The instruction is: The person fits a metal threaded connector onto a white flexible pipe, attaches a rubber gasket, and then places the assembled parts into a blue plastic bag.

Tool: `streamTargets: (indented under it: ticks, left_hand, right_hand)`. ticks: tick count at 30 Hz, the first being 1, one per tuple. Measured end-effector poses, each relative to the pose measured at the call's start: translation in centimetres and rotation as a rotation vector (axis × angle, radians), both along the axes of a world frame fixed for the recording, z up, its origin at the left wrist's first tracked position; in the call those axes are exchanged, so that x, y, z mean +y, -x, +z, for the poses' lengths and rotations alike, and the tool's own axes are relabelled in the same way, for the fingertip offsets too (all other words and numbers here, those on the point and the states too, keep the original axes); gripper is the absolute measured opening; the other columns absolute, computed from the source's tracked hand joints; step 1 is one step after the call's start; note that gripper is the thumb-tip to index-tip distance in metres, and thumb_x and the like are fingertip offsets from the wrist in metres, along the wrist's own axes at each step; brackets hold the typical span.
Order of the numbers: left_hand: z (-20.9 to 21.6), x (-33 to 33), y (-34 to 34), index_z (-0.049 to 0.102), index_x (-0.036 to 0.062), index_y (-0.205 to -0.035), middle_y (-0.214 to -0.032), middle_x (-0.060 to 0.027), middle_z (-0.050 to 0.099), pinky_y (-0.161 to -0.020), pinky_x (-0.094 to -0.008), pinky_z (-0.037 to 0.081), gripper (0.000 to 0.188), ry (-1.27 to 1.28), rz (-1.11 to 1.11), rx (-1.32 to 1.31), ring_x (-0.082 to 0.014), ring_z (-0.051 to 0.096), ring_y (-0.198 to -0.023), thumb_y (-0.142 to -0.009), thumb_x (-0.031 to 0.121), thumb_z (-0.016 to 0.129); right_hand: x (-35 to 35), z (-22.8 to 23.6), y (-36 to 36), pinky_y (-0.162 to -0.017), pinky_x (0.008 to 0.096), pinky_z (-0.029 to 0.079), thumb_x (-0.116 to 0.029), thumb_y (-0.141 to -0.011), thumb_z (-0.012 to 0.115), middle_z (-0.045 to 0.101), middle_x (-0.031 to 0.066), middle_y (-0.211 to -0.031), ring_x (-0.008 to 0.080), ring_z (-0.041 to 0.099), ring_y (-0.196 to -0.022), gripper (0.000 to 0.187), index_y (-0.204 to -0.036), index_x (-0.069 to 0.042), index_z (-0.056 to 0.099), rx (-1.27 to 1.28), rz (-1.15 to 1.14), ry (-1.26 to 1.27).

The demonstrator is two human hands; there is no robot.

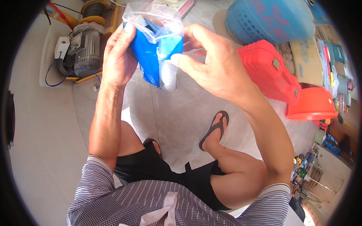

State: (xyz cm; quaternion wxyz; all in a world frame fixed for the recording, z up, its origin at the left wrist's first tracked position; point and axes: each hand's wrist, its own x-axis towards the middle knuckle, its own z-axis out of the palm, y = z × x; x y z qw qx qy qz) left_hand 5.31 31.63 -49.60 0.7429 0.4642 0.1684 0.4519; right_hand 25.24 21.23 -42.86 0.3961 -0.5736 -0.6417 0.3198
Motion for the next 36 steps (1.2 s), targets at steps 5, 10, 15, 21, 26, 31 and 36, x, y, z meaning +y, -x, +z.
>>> streamTargets:
  ticks: [5,10,15,21,26,31,36]
  left_hand:
    - [0.9,-0.3,-0.6,0.067,0.0044,-0.123,-0.109,-0.0034,0.072,-0.089,-0.0279,0.054,0.034,-0.055,0.070,0.027,-0.0109,0.067,-0.098,-0.097,0.024,0.073]
    - [0.8,-1.2,-1.1,0.064,0.0031,-0.127,-0.116,-0.0050,0.071,-0.094,-0.0290,0.052,0.034,-0.047,0.097,-0.111,-0.0116,0.066,-0.104,-0.097,0.017,0.071]
    - [-0.4,0.7,1.2,0.065,0.0007,-0.122,-0.112,-0.0090,0.074,-0.093,-0.0303,0.054,0.028,0.096,0.098,-0.197,-0.0149,0.069,-0.101,-0.099,0.018,0.068]
    - [0.0,-0.3,-0.8,0.064,0.0030,-0.120,-0.108,-0.0057,0.073,-0.086,-0.0263,0.055,0.027,-0.032,0.225,-0.017,-0.0099,0.068,-0.096,-0.098,0.018,0.071]
    - [0.8,-1.1,-1.5,0.061,0.0040,-0.126,-0.113,-0.0063,0.071,-0.087,-0.0284,0.056,0.037,-0.029,0.147,-0.048,-0.0113,0.068,-0.097,-0.093,0.011,0.076]
    - [1.6,-1.4,-1.4,0.060,0.0044,-0.125,-0.110,-0.0062,0.071,-0.088,-0.0295,0.056,0.039,-0.019,0.100,-0.045,-0.0112,0.067,-0.097,-0.090,0.009,0.078]
    - [2.2,-2.5,-1.8,0.054,0.0054,-0.115,-0.109,-0.0132,0.072,-0.090,-0.0312,0.054,0.040,-0.082,0.239,0.095,-0.0152,0.066,-0.101,-0.087,0.008,0.081]
  right_hand:
    - [-0.6,-2.0,0.5,-0.089,0.0424,0.055,-0.019,-0.079,0.079,0.072,0.0172,-0.106,0.0319,0.071,-0.101,0.048,-0.120,-0.001,0.064,0.015,-0.007,0.121]
    - [0.0,-5.6,2.6,-0.088,0.0470,0.053,-0.017,-0.077,0.074,0.069,0.0224,-0.106,0.0429,0.067,-0.100,0.048,-0.121,-0.003,0.060,-0.232,-0.066,0.134]
    - [-0.6,-8.6,2.0,-0.099,0.0454,0.050,-0.010,-0.079,0.070,0.062,0.0259,-0.126,0.0424,0.061,-0.118,0.062,-0.137,-0.001,0.051,-0.207,0.048,0.183]
    - [0.4,-5.5,0.4,-0.101,0.0398,0.050,-0.023,-0.079,0.085,0.066,0.0182,-0.127,0.0291,0.065,-0.118,0.072,-0.139,-0.002,0.053,0.013,0.011,-0.032]
    - [1.7,1.6,-0.4,-0.079,0.0281,0.056,-0.011,-0.090,0.076,0.075,0.0074,-0.096,0.0135,0.071,-0.087,0.029,-0.115,0.000,0.068,0.137,-0.077,-0.187]
    - [0.8,2.2,-0.6,-0.079,0.0287,0.056,-0.014,-0.087,0.080,0.074,0.0100,-0.096,0.0149,0.071,-0.089,0.034,-0.115,0.000,0.066,0.104,-0.110,-0.158]
    - [0.0,1.7,-0.3,-0.076,0.0319,0.057,-0.025,-0.075,0.091,0.072,0.0127,-0.102,0.0198,0.070,-0.092,0.060,-0.122,-0.003,0.059,-0.148,-0.251,-0.172]
